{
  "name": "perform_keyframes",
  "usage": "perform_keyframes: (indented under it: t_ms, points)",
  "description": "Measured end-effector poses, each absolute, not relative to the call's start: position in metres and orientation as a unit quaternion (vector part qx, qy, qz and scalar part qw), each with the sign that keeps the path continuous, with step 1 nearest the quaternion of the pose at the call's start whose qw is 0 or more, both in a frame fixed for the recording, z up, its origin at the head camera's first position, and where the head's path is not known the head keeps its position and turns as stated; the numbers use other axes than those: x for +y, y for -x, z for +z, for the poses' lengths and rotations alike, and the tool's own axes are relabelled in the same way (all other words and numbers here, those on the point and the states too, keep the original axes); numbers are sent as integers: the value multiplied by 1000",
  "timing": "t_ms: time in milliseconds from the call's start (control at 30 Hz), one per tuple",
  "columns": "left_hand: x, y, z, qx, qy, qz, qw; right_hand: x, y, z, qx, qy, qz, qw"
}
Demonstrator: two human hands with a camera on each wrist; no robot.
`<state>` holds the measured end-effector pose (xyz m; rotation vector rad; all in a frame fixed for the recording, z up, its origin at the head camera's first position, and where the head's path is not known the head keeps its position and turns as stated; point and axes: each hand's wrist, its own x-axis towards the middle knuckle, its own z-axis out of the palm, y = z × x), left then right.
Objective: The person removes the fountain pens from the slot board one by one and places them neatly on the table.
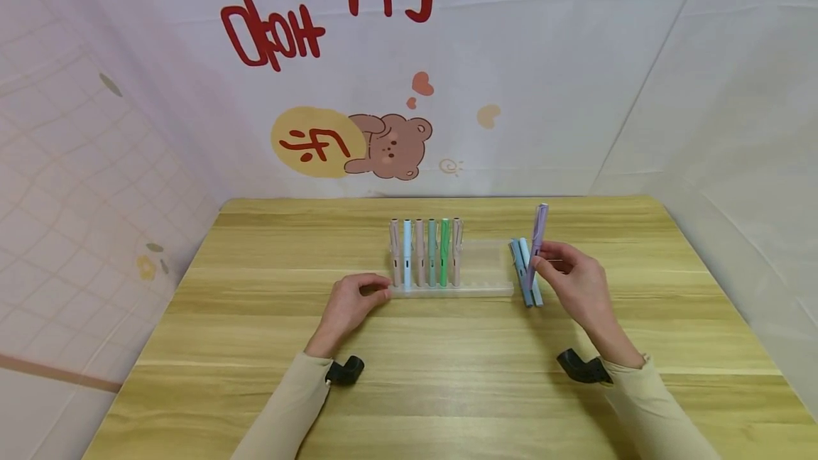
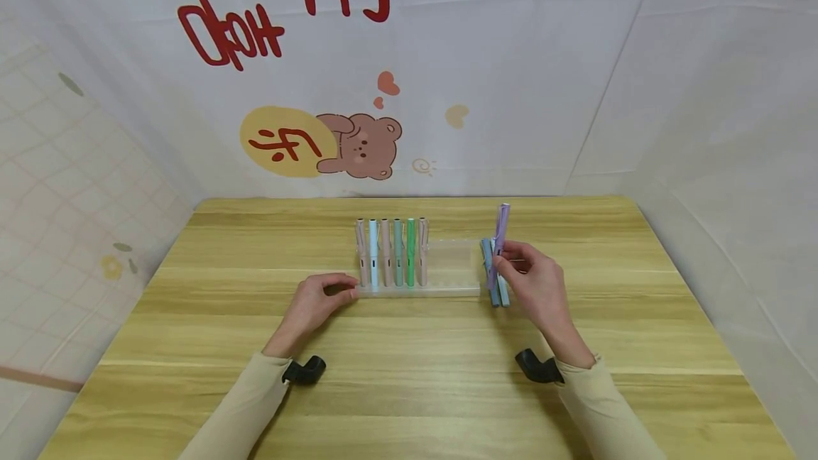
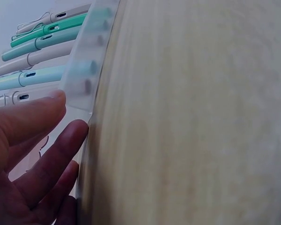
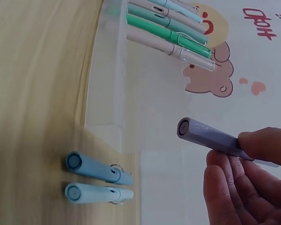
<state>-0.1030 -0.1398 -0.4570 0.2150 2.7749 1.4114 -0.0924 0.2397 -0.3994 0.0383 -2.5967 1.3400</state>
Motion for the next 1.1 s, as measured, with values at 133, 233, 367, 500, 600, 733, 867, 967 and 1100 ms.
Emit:
perform_keyframes:
  t_ms: [133, 233, 367, 500, 600, 733, 867, 967, 1100]
  points:
    - [-140, 102, -457, 888, -69, 454, 11, 246, 92, -401, -887, -6, 448, 109]
    - [-140, 102, -458, 889, -71, 453, 11, 250, 92, -403, -888, 2, 447, 106]
    - [-140, 103, -458, 888, -71, 455, 11, 256, 92, -404, -890, 6, 444, 101]
    - [-140, 103, -458, 887, -70, 456, 11, 260, 92, -405, -893, 11, 440, 93]
    - [-140, 102, -458, 887, -69, 457, 11, 263, 92, -406, -894, 17, 438, 88]
    - [-140, 102, -458, 887, -71, 456, 10, 267, 93, -407, -897, 22, 433, 81]
    - [-140, 102, -458, 887, -71, 456, 10, 270, 94, -408, -900, 24, 429, 69]
    - [-140, 102, -456, 887, -72, 456, 10, 273, 95, -409, -902, 27, 426, 60]
    - [-140, 103, -455, 887, -74, 456, 10, 277, 95, -411, -906, 27, 419, 53]
